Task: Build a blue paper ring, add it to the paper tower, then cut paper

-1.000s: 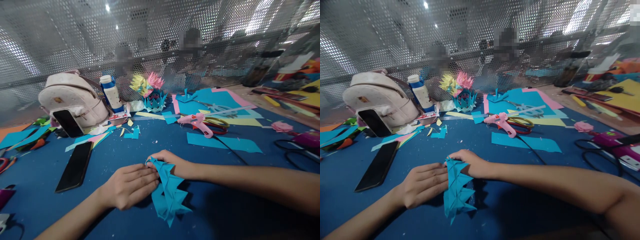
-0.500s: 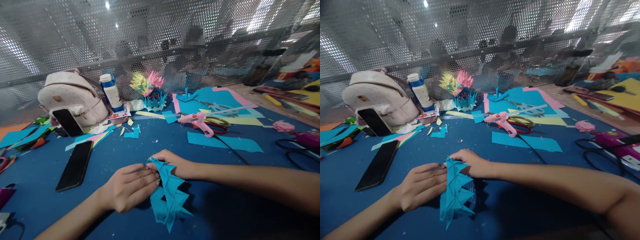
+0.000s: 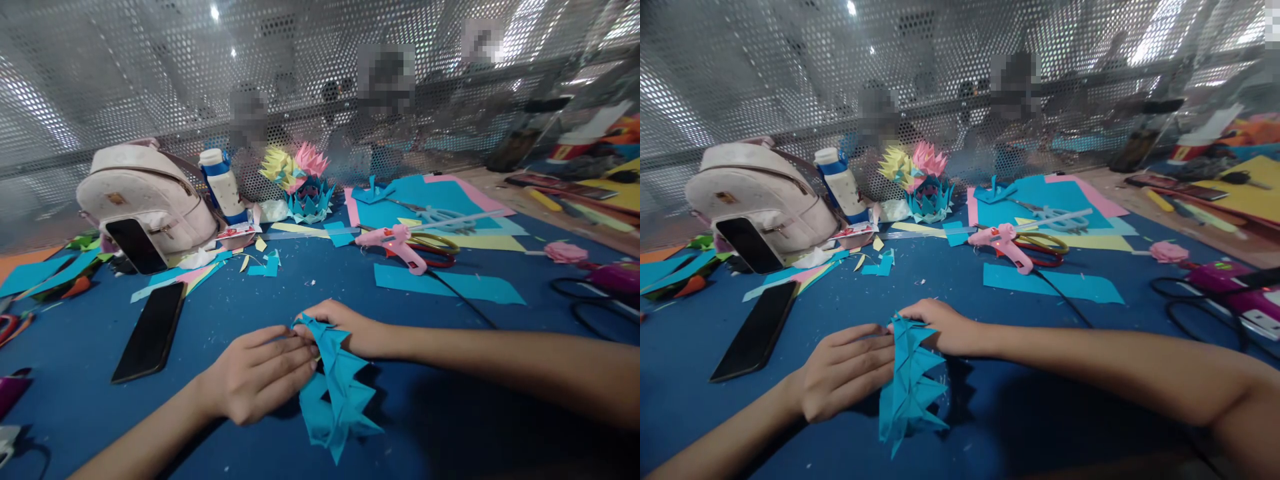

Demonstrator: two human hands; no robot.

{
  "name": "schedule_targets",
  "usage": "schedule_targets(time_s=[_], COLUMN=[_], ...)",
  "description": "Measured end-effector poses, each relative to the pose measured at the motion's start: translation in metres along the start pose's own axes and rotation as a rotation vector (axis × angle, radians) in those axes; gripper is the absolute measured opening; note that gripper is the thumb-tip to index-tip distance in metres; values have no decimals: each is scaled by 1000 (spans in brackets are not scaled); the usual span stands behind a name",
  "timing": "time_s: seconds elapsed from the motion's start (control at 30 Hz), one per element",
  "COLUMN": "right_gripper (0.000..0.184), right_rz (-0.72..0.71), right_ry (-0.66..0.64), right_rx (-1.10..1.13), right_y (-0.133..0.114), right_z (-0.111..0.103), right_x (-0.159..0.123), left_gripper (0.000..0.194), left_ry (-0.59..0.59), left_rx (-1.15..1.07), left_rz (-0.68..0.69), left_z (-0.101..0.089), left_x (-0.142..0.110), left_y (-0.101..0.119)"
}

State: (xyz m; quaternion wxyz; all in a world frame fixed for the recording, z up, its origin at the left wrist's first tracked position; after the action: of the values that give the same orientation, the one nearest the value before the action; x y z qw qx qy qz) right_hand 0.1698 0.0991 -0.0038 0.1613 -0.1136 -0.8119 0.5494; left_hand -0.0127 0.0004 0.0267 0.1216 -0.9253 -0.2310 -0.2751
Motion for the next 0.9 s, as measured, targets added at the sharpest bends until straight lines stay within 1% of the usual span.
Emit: schedule_targets(time_s=[0.23, 0.3, 0.4, 0.5, 0.67, 0.77, 0.9], right_gripper=[48, 47, 42, 39, 49, 51, 50], right_rz=[25, 25, 22, 11, 13, 20, 40], right_ry=[-8, -13, -21, -22, 5, -1, 15], right_rx=[5, 1, -22, -54, -68, -56, -38], right_y=[-3, -4, -3, -3, -5, -7, -8], right_z=[0, 0, 0, 0, 1, 1, 2], right_x=[-2, -2, -3, -3, -2, -1, -1], left_gripper=[38, 37, 35, 34, 38, 37, 40], left_ry=[19, 54, 78, 65, 85, 90, 71], left_rx=[22, 18, 3, 2, -40, -83, -99], left_rz=[-12, -27, -54, -51, -77, -93, -90], left_z=[-1, -1, -1, -1, 8, 13, 9], left_x=[2, 3, 5, 6, -3, -8, -3], left_y=[3, 5, 6, 5, 1, 3, 6])
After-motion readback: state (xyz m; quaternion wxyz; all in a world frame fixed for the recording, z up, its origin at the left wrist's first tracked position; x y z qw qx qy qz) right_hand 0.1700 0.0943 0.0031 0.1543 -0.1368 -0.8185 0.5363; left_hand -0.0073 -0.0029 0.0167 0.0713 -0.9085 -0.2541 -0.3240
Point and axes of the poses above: each hand's wrist, its own x-axis towards the middle knuckle, its own z-axis out of the palm, y = z × x, the point moved 1 cm from there along x, towards the middle knuckle, and after that the axes turned 7 degrees about -z, right-handed, at the moved point
